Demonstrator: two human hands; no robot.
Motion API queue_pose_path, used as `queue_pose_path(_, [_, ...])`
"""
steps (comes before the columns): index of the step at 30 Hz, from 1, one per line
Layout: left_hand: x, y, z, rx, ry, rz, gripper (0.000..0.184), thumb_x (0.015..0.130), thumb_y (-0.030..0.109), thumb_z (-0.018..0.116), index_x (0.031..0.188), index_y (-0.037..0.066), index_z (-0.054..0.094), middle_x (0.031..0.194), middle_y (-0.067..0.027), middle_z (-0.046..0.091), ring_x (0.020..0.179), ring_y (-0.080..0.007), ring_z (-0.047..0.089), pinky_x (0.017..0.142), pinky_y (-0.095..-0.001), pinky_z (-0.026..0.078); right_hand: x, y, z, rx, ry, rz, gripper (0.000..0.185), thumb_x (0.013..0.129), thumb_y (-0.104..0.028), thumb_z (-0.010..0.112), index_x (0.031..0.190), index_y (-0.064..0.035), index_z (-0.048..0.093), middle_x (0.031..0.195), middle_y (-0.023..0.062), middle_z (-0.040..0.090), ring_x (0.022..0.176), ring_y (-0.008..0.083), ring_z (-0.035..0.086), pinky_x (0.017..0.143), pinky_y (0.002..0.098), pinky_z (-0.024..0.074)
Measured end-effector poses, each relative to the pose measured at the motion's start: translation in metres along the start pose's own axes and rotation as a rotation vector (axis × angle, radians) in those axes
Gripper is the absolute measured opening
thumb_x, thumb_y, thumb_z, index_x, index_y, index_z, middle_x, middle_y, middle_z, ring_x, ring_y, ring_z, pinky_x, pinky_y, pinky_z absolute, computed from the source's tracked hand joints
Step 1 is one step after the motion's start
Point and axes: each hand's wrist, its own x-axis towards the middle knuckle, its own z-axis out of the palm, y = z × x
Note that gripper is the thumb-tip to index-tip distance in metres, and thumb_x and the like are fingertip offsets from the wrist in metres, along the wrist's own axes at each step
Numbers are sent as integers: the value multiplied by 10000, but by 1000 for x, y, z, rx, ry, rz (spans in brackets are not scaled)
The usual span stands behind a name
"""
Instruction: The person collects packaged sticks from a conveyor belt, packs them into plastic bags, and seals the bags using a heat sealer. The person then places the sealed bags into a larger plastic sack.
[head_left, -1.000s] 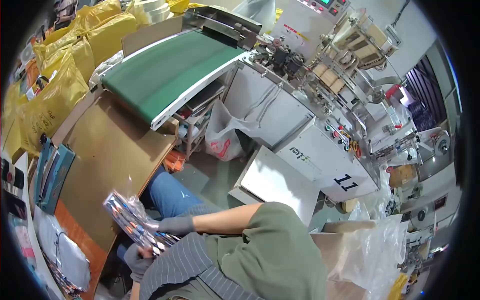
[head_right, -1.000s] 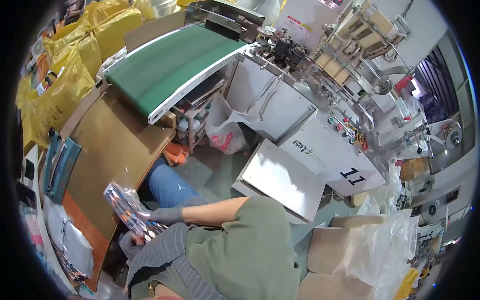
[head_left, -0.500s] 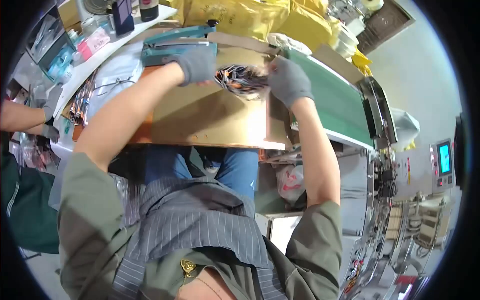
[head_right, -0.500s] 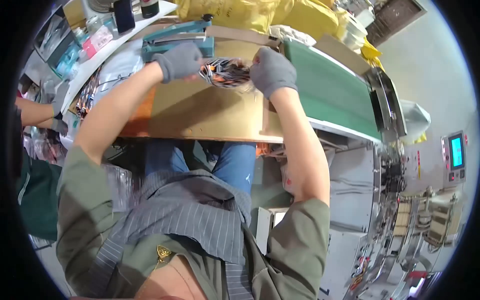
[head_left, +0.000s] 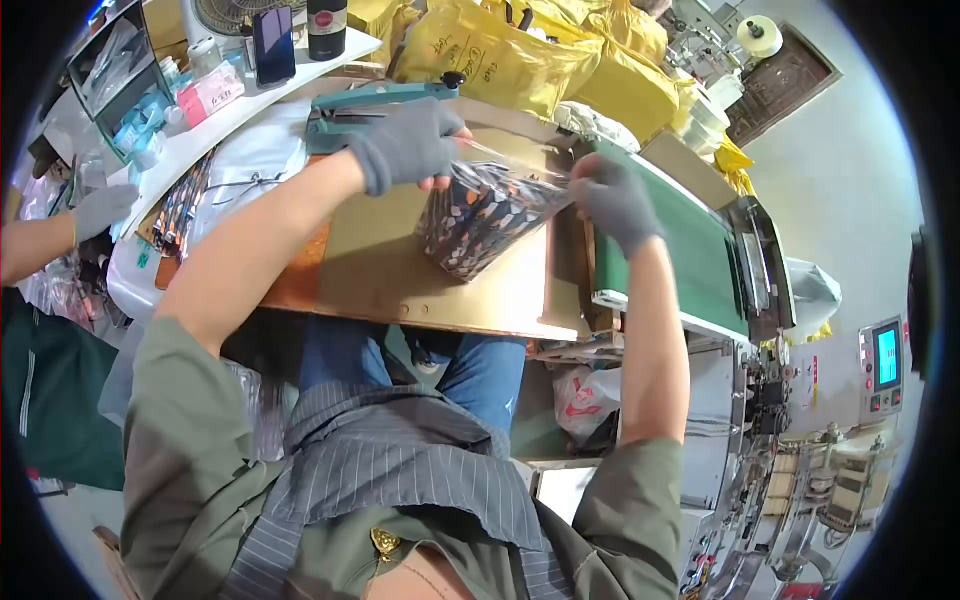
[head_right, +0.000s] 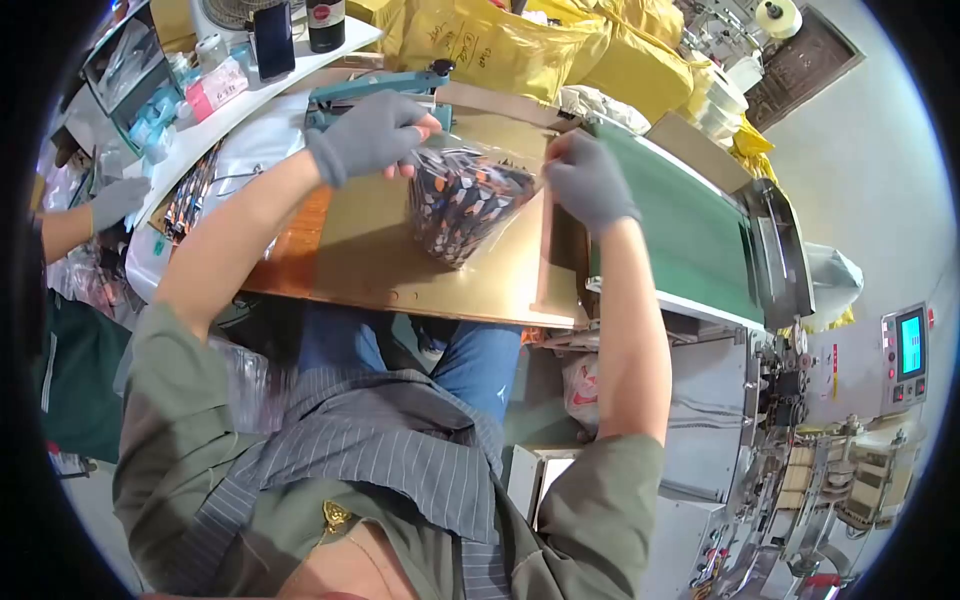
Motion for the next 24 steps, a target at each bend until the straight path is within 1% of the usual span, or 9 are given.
queue_pose_path(5, [-33,35,-4,-344,-40,63,248,910,152,548,1055,-35,625,716,-65,649,519,-64,584,446,-192,462,-15,-38,37,-423,431,-859,440,827,-422,648,990,-25,551,739,166,620,653,304,613,594,367,482])
queue_pose_path(9, [-41,36,-21,-297,52,145,303,857,124,623,1122,-20,591,807,-78,656,631,-79,615,561,-211,507,7,-25,79,-180,284,-810,281,905,-298,594,772,-51,572,502,102,511,451,265,530,457,357,406])
queue_pose_path(11, [-37,13,-38,164,586,578,464,780,86,695,1203,-12,532,956,-98,649,816,-117,622,733,-254,516,16,-35,84,256,186,-547,313,914,-257,588,715,-16,599,541,11,515,515,54,441,464,251,362])
queue_pose_path(13, [-22,-45,-24,-502,-103,143,645,647,266,834,1174,-7,580,989,-105,656,919,-162,603,804,-283,481,40,-41,96,406,106,-449,293,900,-255,606,751,-3,617,563,-22,511,567,30,432,481,229,354])
queue_pose_path(14, [-17,-66,-9,-480,-172,-2,575,649,265,833,1114,-2,625,970,-103,664,891,-154,604,805,-287,477,58,-34,110,251,116,-453,302,893,-292,596,759,-24,632,564,43,562,519,111,512,491,277,391])
queue_pose_path(15, [-12,-96,5,-552,-106,-120,540,647,274,836,1069,-2,645,955,-98,669,871,-155,606,796,-284,475,79,-21,123,-91,168,-537,326,886,-345,576,743,-56,623,610,136,607,554,283,599,514,372,439])
queue_pose_path(17, [6,-150,25,-545,-10,-304,508,636,302,846,995,-13,671,935,-84,674,827,-155,608,774,-281,471,132,16,148,-589,183,-563,320,884,-391,556,806,-84,601,676,193,617,670,395,604,565,457,465])
queue_pose_path(22, [20,-217,45,-837,172,-459,489,688,233,820,1072,-8,637,962,-77,673,830,-153,631,774,-285,492,254,40,167,-410,581,-276,740,839,-662,433,1152,6,499,976,230,648,961,401,608,796,460,481])
queue_pose_path(24, [37,-231,36,-865,188,-507,484,695,230,815,1078,-6,635,974,-83,673,828,-161,637,768,-285,500,269,-20,164,-379,352,-200,688,803,-629,511,1111,-14,545,953,221,653,930,396,617,788,460,483])
